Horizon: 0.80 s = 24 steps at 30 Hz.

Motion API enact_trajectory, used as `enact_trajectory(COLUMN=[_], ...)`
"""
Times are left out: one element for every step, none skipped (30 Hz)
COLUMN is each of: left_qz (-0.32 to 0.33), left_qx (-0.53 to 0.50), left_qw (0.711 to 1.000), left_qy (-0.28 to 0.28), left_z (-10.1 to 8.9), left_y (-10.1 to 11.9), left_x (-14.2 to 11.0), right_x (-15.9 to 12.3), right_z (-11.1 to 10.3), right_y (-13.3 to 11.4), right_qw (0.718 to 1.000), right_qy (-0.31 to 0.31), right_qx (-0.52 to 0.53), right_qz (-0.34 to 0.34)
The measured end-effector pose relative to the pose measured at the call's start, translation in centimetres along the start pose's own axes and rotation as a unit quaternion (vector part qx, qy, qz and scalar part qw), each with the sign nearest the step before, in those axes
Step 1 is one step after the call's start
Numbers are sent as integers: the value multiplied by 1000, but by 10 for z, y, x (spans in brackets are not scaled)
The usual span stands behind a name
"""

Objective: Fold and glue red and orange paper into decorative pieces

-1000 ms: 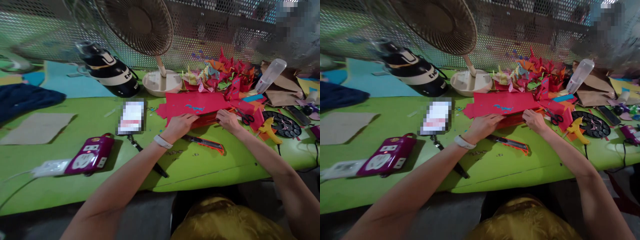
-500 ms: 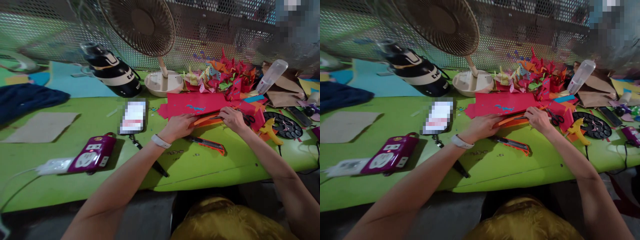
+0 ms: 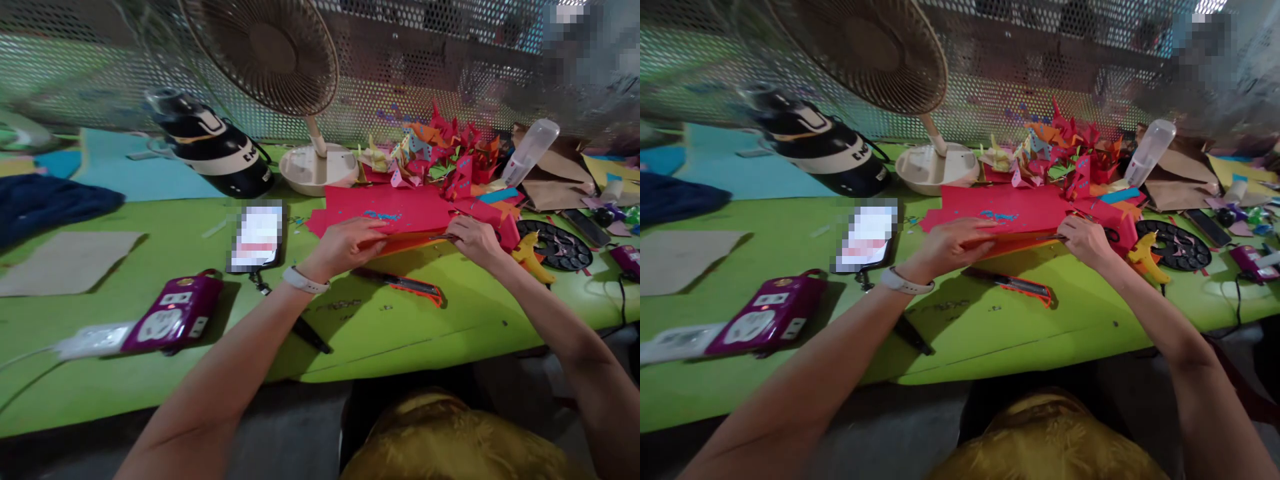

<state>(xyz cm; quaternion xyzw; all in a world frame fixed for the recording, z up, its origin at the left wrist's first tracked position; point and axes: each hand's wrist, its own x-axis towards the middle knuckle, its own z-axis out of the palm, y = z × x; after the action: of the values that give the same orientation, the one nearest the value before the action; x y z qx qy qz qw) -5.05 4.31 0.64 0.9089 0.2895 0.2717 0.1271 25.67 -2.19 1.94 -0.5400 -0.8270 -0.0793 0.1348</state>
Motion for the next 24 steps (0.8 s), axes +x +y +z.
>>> enact_trajectory(left_qz=[4, -2, -22, -48, -77, -108, -136, -160, -181, -199, -210, -216, -219, -220, -219, -216, -213, -208, -202, -194, -188, -183, -179, -175], left_qx=[-52, -102, -142, -173, -195, -210, -221, -230, -241, -252, -265, -277, -286, -291, -293, -292, -290, -287, -283, -277, -271, -265, -259, -254], left_qw=[998, 993, 986, 978, 969, 959, 947, 935, 922, 909, 899, 890, 884, 880, 878, 878, 878, 878, 877, 877, 875, 873, 870, 865], left_qy=[31, 56, 81, 105, 130, 159, 188, 217, 243, 264, 280, 290, 298, 305, 309, 313, 315, 321, 331, 342, 353, 365, 379, 395], left_z=[0, 1, 1, 2, 2, 3, 3, 3, 2, 1, 0, -1, -3, -4, -6, -7, -8, -9, -10, -11, -12, -12, -13, -14], left_y=[2, 5, 7, 9, 11, 13, 13, 13, 13, 12, 12, 11, 11, 11, 12, 12, 13, 13, 13, 11, 10, 7, 4, 2], left_x=[0, 0, -1, -1, -1, -1, 0, 0, 1, 2, 3, 4, 5, 5, 6, 6, 7, 7, 6, 6, 5, 5, 4, 3], right_x=[-2, -5, -7, -10, -13, -17, -21, -25, -30, -34, -38, -41, -43, -45, -45, -45, -44, -44, -43, -44, -45, -48, -51, -56], right_z=[-1, -4, -7, -10, -14, -18, -21, -23, -24, -23, -21, -19, -16, -12, -9, -7, -5, -3, -3, -3, -5, -7, -9, -12], right_y=[0, -1, -3, -6, -9, -14, -19, -25, -31, -38, -46, -53, -61, -68, -74, -79, -83, -86, -87, -86, -83, -78, -71, -63], right_qw=[1000, 1000, 999, 997, 994, 990, 986, 985, 987, 992, 997, 999, 999, 997, 995, 992, 989, 985, 983, 981, 980, 981, 983, 985], right_qy=[9, 24, 44, 70, 99, 126, 145, 150, 138, 110, 69, 22, -22, -61, -94, -122, -147, -167, -183, -192, -195, -191, -182, -169], right_qx=[8, 16, 23, 24, 21, 13, 5, 1, 4, 11, 21, 28, 29, 28, 26, 25, 26, 27, 27, 26, 24, 22, 20, 19], right_qz=[5, 9, 16, 29, 47, 68, 85, 89, 79, 55, 25, -1, -16, -22, -20, -16, -13, -12, -13, -16, -19, -23, -26, -27])
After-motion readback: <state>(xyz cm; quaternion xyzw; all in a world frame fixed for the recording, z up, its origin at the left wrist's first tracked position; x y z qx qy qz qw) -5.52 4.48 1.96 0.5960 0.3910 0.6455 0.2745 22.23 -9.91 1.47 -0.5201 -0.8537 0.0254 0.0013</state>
